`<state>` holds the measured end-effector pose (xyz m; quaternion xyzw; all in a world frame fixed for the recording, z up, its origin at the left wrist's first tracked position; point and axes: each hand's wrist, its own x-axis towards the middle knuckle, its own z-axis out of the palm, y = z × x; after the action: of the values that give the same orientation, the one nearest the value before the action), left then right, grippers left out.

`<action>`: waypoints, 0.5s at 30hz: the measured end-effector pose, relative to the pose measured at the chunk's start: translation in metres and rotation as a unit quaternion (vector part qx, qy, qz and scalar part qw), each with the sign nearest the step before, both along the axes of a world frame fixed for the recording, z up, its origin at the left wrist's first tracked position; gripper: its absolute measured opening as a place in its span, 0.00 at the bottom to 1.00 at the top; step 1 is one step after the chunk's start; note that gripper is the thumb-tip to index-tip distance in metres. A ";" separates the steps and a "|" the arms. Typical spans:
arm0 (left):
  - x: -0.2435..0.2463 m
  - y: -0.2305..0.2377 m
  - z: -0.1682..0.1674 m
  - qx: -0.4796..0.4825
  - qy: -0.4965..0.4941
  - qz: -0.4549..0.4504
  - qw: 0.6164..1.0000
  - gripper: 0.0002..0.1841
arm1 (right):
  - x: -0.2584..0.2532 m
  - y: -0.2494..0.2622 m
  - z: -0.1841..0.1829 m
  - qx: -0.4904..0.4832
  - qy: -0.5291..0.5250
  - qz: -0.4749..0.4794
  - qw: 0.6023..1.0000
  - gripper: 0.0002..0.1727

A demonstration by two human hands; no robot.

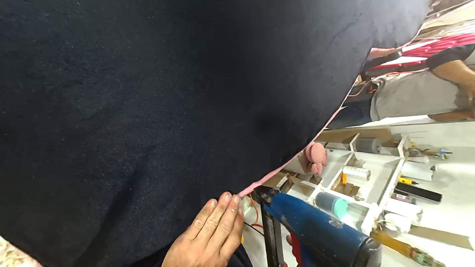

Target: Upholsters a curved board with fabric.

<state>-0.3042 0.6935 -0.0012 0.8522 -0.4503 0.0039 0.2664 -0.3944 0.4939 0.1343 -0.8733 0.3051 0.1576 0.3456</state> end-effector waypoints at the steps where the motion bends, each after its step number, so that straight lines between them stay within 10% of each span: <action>1: 0.000 0.003 -0.001 -0.013 0.009 -0.008 1.000 0.20 | 0.002 0.002 -0.002 -0.004 -0.002 0.007 1.000 0.21; 12: -0.002 0.030 0.009 -0.125 0.114 -0.040 0.985 0.08 | -0.004 0.027 0.002 -0.081 -0.006 0.044 0.996 0.18; 15: -0.017 0.074 0.021 -0.158 0.113 -0.055 0.979 0.09 | 0.027 -0.009 0.020 -0.235 -0.059 0.075 0.967 0.27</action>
<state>-0.3207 0.7676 0.0195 0.7683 -0.4573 -0.0363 0.4465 -0.3674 0.4853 0.1546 -0.9581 0.2464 0.0547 0.1351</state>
